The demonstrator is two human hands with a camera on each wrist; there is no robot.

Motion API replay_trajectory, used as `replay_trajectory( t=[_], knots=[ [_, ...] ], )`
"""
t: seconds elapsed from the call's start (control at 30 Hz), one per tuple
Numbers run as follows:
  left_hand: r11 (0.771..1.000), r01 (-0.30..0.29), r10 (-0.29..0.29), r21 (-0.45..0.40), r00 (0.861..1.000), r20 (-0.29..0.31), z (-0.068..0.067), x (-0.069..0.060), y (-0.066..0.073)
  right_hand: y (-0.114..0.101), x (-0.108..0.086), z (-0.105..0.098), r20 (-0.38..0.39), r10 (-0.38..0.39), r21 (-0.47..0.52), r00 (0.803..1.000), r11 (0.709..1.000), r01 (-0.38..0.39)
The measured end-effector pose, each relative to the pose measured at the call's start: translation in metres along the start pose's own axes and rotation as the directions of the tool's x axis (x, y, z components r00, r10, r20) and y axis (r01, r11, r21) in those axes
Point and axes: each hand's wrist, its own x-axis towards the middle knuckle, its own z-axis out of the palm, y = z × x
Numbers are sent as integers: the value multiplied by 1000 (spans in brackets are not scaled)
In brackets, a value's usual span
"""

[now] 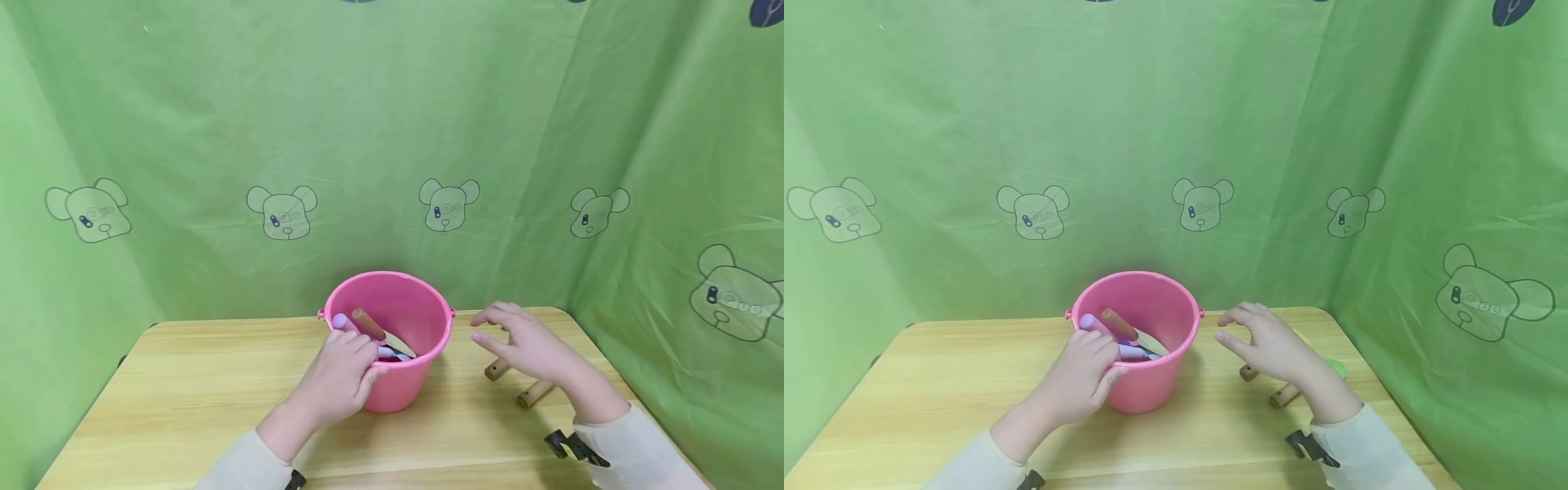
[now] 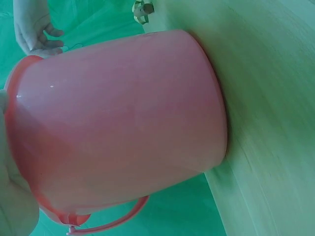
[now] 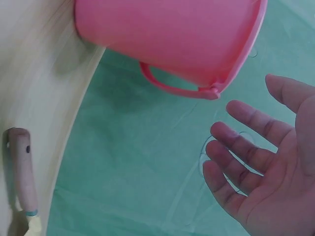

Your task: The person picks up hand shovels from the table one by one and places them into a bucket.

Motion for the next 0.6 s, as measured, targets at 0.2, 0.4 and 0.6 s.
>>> replay_trajectory(
  t=[0.2,0.4,0.6],
  knots=[
    [1000,-1,1,4,1000,-1,0,0,0,12,-2,4,-7,13,2,1000,1000,-13],
    [1000,-2,2,6,1000,-4,1,0,0,22,-4,10,-10,21,-7,1000,1000,-22],
    [1000,2,-2,7,1000,-9,2,0,-1,37,-3,19,1,39,10,999,999,-39]
  ],
)
